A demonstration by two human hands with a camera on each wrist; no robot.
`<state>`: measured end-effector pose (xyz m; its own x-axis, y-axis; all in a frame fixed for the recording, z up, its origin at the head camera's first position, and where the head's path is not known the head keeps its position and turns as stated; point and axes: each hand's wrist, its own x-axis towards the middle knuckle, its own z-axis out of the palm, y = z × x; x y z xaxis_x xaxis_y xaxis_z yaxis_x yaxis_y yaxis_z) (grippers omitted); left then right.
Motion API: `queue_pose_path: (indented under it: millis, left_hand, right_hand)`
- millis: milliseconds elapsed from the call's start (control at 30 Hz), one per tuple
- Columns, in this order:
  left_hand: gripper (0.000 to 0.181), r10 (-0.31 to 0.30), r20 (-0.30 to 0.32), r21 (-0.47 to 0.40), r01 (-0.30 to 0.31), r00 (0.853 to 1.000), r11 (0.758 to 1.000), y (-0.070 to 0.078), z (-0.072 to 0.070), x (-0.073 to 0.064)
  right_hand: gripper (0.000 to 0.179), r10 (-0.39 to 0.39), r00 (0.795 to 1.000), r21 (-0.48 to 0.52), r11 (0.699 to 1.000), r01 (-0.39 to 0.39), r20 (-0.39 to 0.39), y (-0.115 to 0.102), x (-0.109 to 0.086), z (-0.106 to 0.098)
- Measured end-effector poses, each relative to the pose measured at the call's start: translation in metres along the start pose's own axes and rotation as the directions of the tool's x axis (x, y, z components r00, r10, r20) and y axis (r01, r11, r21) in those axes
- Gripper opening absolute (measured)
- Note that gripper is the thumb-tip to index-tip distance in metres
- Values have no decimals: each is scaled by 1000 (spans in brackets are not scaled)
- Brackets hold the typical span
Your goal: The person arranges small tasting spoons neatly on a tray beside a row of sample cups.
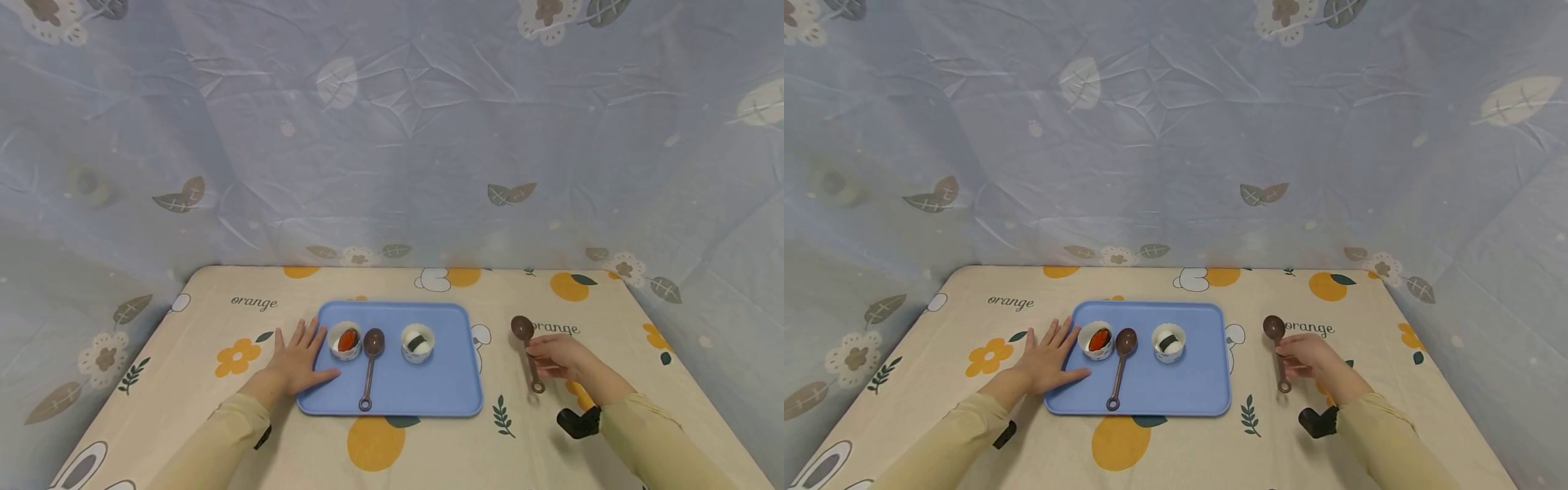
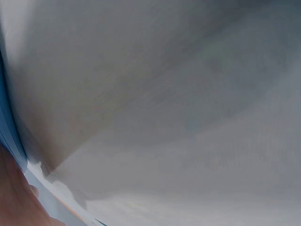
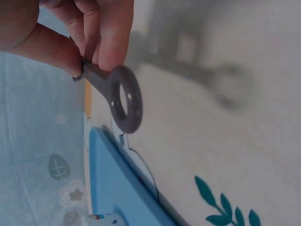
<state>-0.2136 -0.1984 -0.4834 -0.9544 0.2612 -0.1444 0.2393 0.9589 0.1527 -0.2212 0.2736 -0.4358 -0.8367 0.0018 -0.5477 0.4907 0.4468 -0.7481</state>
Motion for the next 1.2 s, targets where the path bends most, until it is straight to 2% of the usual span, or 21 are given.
queue_pose_path:
  millis: [533, 833, 1200]
  left_hand:
    - [100, 19, 0, -28, -19, 1000, 999, -1, 0, -1]
    - [98, 13, -14, -5, -13, 1000, 1000, -4, 7, 3]
    - [95, 1, 10, -2, -1, 1000, 1000, 2, -4, -2]
  right_hand:
    - [39, 8, 1000, 3, 1000, -8, -20, -14, -6, 6]
    - [39, -15, 1000, 25, 1000, 14, 17, -22, -12, 4]
    - [42, -33, 998, 38, 999, 31, 50, -34, -15, 3]
